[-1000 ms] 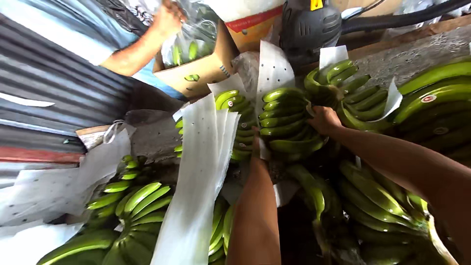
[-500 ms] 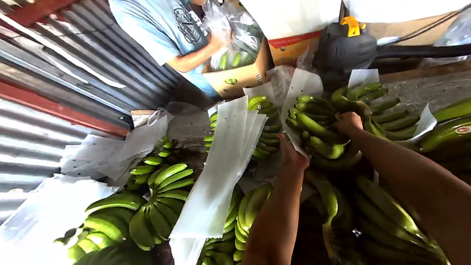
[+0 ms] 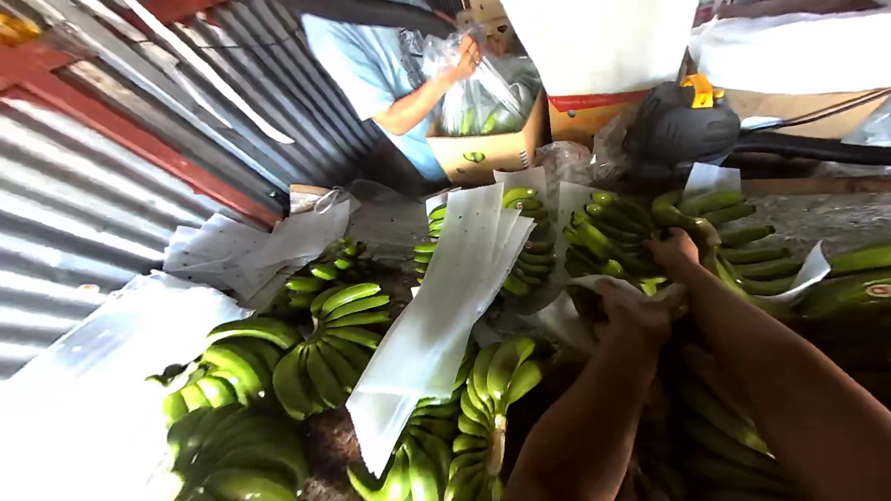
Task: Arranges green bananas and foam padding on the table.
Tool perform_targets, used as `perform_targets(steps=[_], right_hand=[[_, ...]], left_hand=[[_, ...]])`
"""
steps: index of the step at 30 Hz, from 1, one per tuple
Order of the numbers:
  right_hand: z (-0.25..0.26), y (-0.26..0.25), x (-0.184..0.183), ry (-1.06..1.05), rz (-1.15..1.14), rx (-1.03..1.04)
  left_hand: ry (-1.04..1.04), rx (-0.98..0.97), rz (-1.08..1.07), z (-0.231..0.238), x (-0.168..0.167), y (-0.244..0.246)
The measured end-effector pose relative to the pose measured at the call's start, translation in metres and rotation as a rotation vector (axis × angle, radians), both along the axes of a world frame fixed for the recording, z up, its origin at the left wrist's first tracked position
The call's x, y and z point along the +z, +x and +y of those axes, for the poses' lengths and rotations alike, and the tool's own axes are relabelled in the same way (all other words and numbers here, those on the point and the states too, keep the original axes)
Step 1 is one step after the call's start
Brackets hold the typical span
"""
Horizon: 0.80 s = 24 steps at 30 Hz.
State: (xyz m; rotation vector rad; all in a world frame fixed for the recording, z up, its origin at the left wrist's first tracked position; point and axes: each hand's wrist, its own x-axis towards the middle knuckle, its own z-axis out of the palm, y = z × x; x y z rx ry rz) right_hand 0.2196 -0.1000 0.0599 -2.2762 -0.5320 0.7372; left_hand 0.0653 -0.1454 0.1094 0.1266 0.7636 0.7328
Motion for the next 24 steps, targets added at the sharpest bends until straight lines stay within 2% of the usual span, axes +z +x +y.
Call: perform_targets(steps=[3, 5, 7, 8, 10, 11, 12, 13, 14, 16, 19, 21, 24], right_hand=[[-0.015, 0.000, 0.014, 0.036, 0.025, 0.085], [-0.035, -0.006, 0.042, 0.054, -0.079, 0.153], [-0.066, -0.027, 0.079, 0.117, -0.236, 0.192], [-0.083, -0.047, 0.102, 0.150, -0.285, 0.209], [-0.107, -0.102, 0.176, 0.089, -0.177, 0.272], [-0.114, -0.126, 0.197, 0.111, -0.134, 0.287], [-0.116, -0.140, 0.196, 0.186, -0.118, 0.300], [-0.113, -0.146, 0.178, 0.293, -0.114, 0.319], [-0.108, -0.158, 0.159, 0.374, -0.055, 0.360], [-0.092, -0.208, 0.137, 0.422, 0.190, 0.379], [-0.051, -0.295, 0.116, 0.402, 0.465, 0.263], [-0.017, -0.337, 0.103, 0.382, 0.502, 0.183], [0.031, -0.375, 0.081, 0.328, 0.411, 0.047]], left_hand=[[0.040, -0.217, -0.034, -0.012, 0.016, -0.017], [0.243, -0.426, -0.111, -0.027, 0.036, -0.037], [0.504, -0.591, 0.003, -0.044, 0.074, -0.067], [0.720, -0.649, 0.116, -0.047, 0.093, -0.090], [1.307, -0.689, 0.471, -0.030, 0.115, -0.143], [1.583, -0.634, 0.719, -0.013, 0.112, -0.170], [1.730, -0.607, 0.984, 0.009, 0.103, -0.198], [1.723, -0.634, 1.188, 0.030, 0.095, -0.228], [1.613, -0.670, 1.292, 0.047, 0.091, -0.258], [1.435, -0.624, 1.351, 0.074, 0.083, -0.312], [1.332, -0.550, 1.293, 0.084, 0.085, -0.370], [1.336, -0.568, 1.230, 0.090, 0.084, -0.398], [1.395, -0.611, 1.113, 0.111, 0.080, -0.433]])
